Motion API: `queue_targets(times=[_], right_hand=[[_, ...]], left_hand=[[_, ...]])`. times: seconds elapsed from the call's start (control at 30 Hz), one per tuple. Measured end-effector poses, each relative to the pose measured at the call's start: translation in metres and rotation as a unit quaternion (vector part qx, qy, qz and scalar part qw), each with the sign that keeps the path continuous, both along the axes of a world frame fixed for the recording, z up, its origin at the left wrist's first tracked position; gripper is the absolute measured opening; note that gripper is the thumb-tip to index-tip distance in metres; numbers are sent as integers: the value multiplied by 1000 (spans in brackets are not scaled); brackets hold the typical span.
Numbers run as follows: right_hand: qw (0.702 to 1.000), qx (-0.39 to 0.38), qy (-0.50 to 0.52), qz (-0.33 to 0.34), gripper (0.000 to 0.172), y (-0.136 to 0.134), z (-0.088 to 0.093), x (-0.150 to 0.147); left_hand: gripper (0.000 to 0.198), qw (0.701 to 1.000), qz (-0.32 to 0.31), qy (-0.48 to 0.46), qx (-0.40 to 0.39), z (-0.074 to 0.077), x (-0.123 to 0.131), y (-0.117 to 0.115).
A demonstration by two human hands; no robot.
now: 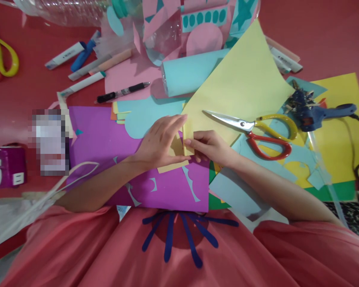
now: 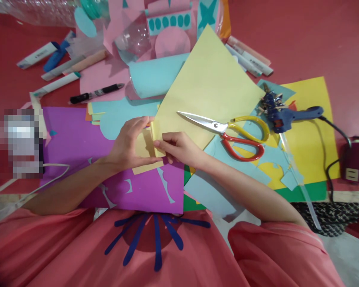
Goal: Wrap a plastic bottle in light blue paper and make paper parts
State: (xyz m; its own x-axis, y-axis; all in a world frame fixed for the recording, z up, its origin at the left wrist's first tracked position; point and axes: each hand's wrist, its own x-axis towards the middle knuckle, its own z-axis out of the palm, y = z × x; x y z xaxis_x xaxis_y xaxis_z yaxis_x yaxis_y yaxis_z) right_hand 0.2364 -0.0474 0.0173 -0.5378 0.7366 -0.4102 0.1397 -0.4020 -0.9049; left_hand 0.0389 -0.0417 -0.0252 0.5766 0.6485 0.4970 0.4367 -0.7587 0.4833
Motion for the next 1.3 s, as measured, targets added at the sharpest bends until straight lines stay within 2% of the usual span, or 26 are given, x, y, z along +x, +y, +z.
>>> queue_targets(times=[0.17, 0.37, 0.53, 0.63, 0.73, 0.8, 0.9, 1.0, 1.13, 1.3], right_hand=[[1000, 17, 4, -5, 48, -2, -2, 1], [999, 34, -7, 2, 44, -2, -2, 0], [998, 56, -29, -8, 44, -4, -5, -2], [999, 46, -22, -6, 42, -5, -7, -2], [999, 37, -7, -6, 42, -4, -6, -1], [999, 40, 0, 4, 40, -3, -5, -1], [998, 65, 5, 17, 38, -3, -5, 0], [996, 82, 12, 32, 34, -3, -5, 1], [996, 75, 19, 41, 35, -3, -5, 1], [996, 91, -12, 18, 40, -3, -7, 0]], left_hand=[[105, 999, 21, 13, -38, 1, -1, -1], [102, 998, 35, 49, -12, 6, 2, -2], [99, 996, 51, 66, -20, 3, 3, -3], [99, 995, 52, 56, -57, 3, 2, -2], [101, 990, 32, -2, -136, 6, 0, 1], [92, 971, 32, -71, -226, 11, 0, 2], [57, 906, 52, -157, -389, 19, 1, 2], [32, 848, 48, -189, -493, 27, 5, 3], [24, 815, 57, -218, -534, 32, 9, 4], [23, 808, 91, -243, -529, 35, 9, 4]])
